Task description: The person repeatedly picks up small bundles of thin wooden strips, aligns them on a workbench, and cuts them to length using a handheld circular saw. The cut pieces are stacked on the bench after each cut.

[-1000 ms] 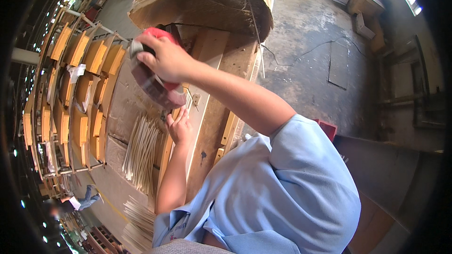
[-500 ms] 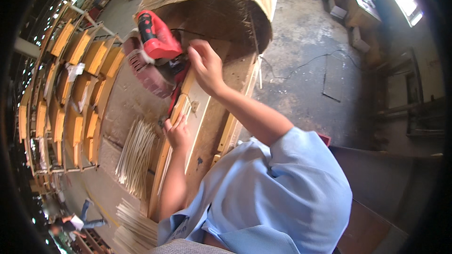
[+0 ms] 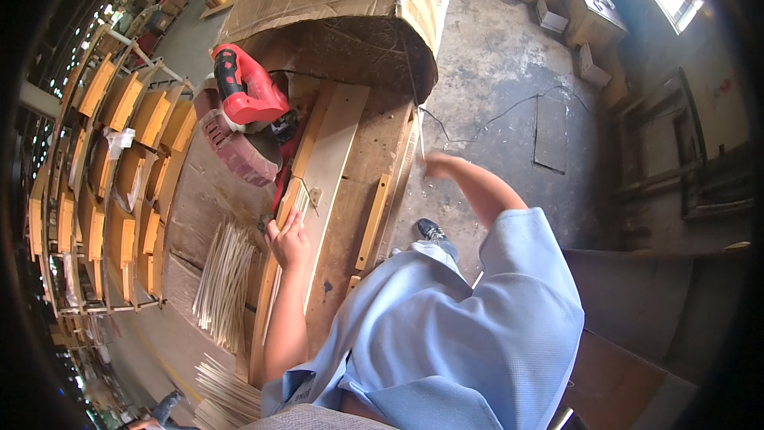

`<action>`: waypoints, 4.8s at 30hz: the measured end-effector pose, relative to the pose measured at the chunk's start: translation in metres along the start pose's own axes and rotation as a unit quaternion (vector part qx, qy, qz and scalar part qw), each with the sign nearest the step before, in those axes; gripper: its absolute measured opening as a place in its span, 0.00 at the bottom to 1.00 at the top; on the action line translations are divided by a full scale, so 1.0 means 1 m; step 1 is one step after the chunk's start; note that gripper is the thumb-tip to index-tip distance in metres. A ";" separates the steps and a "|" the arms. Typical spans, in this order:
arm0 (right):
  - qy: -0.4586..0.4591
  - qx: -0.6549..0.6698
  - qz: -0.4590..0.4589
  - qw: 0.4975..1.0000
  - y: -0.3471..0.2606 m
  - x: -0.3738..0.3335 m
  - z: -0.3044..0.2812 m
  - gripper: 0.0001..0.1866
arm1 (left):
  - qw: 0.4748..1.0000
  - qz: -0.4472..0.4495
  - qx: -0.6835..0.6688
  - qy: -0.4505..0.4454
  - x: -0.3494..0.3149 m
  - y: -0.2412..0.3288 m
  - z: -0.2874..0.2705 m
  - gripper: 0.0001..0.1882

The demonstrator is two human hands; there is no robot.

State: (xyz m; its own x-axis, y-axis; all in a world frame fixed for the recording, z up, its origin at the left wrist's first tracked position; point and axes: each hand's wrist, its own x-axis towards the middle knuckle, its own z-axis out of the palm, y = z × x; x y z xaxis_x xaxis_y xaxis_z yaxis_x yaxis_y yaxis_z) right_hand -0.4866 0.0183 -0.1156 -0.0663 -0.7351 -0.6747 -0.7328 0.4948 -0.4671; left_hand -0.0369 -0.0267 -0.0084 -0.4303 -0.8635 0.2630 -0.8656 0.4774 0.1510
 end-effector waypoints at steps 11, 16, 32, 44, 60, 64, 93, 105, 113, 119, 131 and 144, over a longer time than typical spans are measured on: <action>-0.432 0.101 -0.033 0.896 -0.101 -0.072 0.008 0.22 | 1.000 -0.023 -0.001 0.000 -0.012 -0.003 -0.011 0.21; -0.332 0.519 -0.119 0.778 -0.211 -0.120 0.035 0.30 | 0.999 -0.009 0.011 0.037 -0.026 -0.010 -0.010 0.20; -0.173 0.644 -0.039 0.744 -0.368 -0.053 0.168 0.14 | 0.987 -0.101 -0.019 0.126 -0.085 -0.017 -0.051 0.36; -0.319 0.688 -0.146 0.635 -0.385 -0.106 0.165 0.07 | 0.955 -0.247 0.108 0.127 -0.170 -0.066 -0.112 0.28; 0.161 -0.087 -0.677 0.713 -0.377 -0.111 0.269 0.04 | 0.950 -0.304 0.032 -0.064 -0.132 -0.330 -0.109 0.23; 0.175 -0.139 -0.653 0.724 -0.378 -0.111 0.271 0.07 | 0.937 -0.340 0.032 -0.076 -0.126 -0.393 -0.088 0.29; 0.033 -0.059 -0.602 0.796 -0.379 -0.108 0.281 0.03 | 0.824 -0.394 -0.075 0.399 -0.227 -0.121 -0.163 0.11; -0.499 0.161 -0.172 0.834 -0.492 -0.229 0.484 0.16 | 0.650 -0.611 -0.147 0.427 -0.384 0.031 -0.156 0.10; -0.486 0.145 -0.203 0.837 -0.493 -0.237 0.506 0.11 | 0.645 -0.615 -0.187 0.414 -0.418 0.032 -0.168 0.11; -0.414 0.223 -0.112 0.875 -0.487 -0.256 0.503 0.12 | 0.659 -0.593 -0.205 0.415 -0.432 0.006 -0.177 0.11; -0.472 0.250 -0.114 0.838 -0.489 -0.253 0.514 0.07 | 0.642 -0.590 -0.251 0.421 -0.446 -0.006 -0.176 0.11; -0.545 0.202 -0.092 0.809 -0.493 -0.238 0.497 0.11 | 0.644 -0.583 -0.281 0.408 -0.449 -0.014 -0.177 0.12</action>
State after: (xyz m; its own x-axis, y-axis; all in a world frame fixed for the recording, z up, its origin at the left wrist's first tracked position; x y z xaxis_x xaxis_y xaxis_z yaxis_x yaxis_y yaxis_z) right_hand 0.2271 0.1796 -0.0092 0.8164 -0.0782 -0.5721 -0.3659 0.6965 -0.6173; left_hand 0.2138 0.3827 0.0403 0.9049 -0.4241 0.0361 -0.1495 -0.2372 0.9599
